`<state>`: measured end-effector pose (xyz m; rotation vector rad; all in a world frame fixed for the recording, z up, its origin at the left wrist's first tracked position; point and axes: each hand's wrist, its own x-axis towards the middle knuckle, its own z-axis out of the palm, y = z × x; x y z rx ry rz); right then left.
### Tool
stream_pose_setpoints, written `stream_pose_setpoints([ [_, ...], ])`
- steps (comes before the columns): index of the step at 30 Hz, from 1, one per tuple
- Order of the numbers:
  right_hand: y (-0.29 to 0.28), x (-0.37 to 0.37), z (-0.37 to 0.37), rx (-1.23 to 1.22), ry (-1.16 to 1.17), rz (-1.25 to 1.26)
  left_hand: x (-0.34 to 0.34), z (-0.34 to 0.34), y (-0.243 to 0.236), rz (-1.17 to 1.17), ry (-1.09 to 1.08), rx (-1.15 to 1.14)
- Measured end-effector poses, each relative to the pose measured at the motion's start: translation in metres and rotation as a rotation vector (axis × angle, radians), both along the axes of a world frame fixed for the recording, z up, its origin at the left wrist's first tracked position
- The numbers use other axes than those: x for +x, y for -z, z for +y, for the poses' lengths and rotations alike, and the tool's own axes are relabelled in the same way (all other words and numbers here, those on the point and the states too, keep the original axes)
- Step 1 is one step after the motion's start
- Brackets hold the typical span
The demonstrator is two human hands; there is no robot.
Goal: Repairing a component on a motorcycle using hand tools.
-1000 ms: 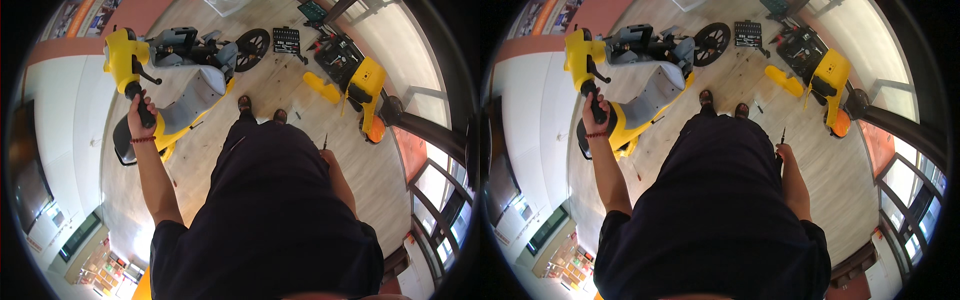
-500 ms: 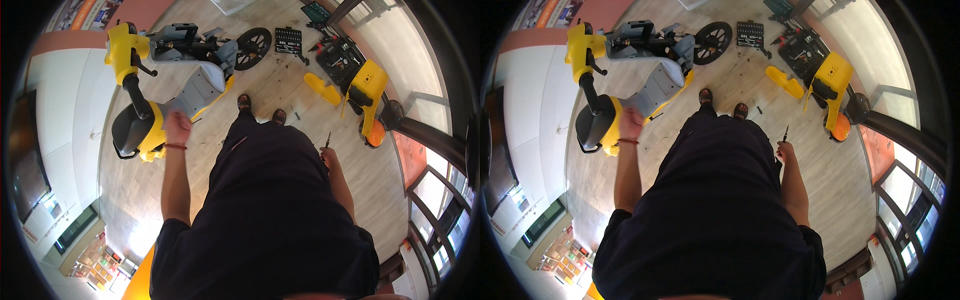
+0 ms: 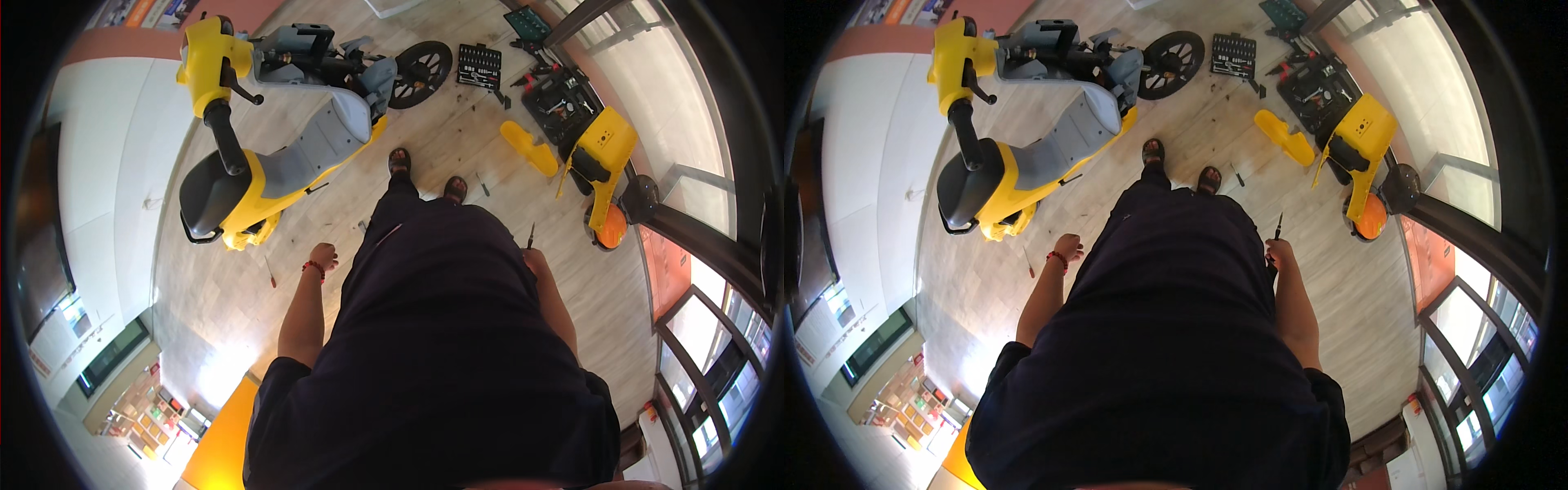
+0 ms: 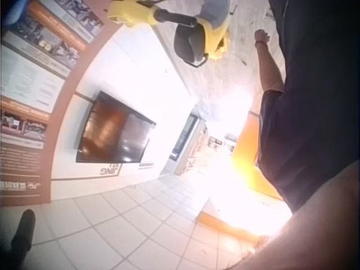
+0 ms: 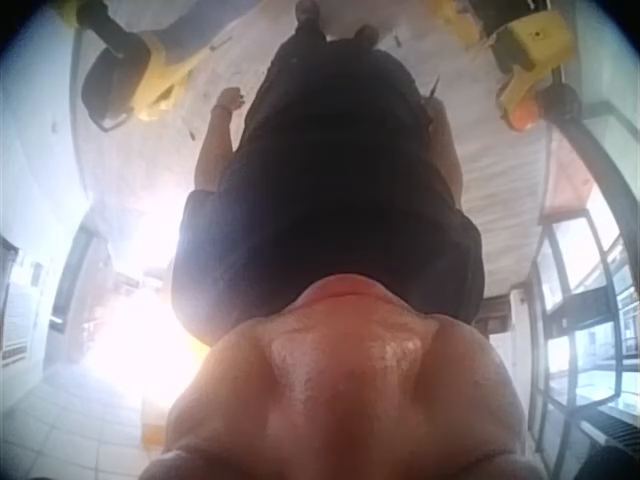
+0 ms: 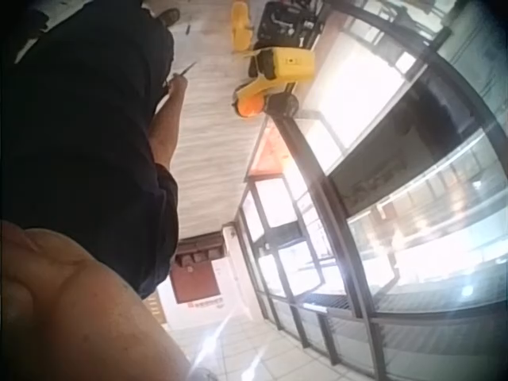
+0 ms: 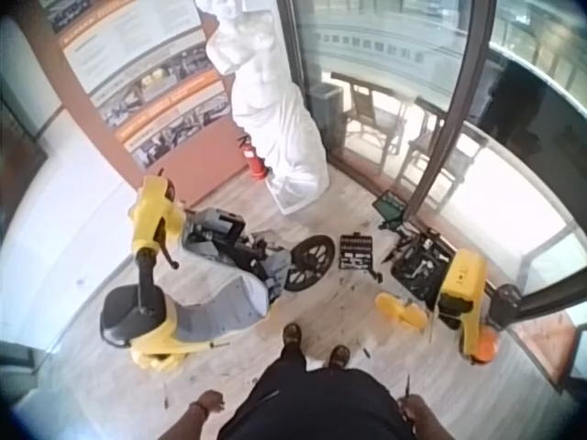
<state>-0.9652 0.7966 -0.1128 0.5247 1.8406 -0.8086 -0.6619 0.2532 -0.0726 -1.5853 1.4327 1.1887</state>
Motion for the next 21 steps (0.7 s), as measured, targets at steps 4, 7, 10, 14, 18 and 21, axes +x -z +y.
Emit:
stream_pose_setpoints([
  [4, 0.005, -0.008, 0.002, 0.016, 0.114, -0.067, -0.002, 0.016, -0.001, 0.015, 0.034, 0.027],
  [7, 0.005, -0.013, 0.001, 0.031, 0.186, -0.093, -0.02, 0.04, -0.004, 0.134, 0.013, -0.029],
  [10, 0.002, -0.015, 0.001, -0.004, 0.208, -0.106, -0.043, 0.055, -0.008, 0.337, 0.228, -0.085],
  [14, -0.003, -0.015, 0.004, 0.042, 0.201, -0.137, -0.062, 0.061, -0.015, 0.347, 0.276, -0.096],
  [18, -0.005, -0.013, 0.012, 0.078, 0.151, -0.165, -0.054, 0.062, -0.018, 0.285, 0.064, -0.042],
  [21, -0.003, -0.013, 0.02, 0.1, 0.136, -0.215, -0.032, 0.066, -0.02, 0.206, 0.019, -0.06],
])
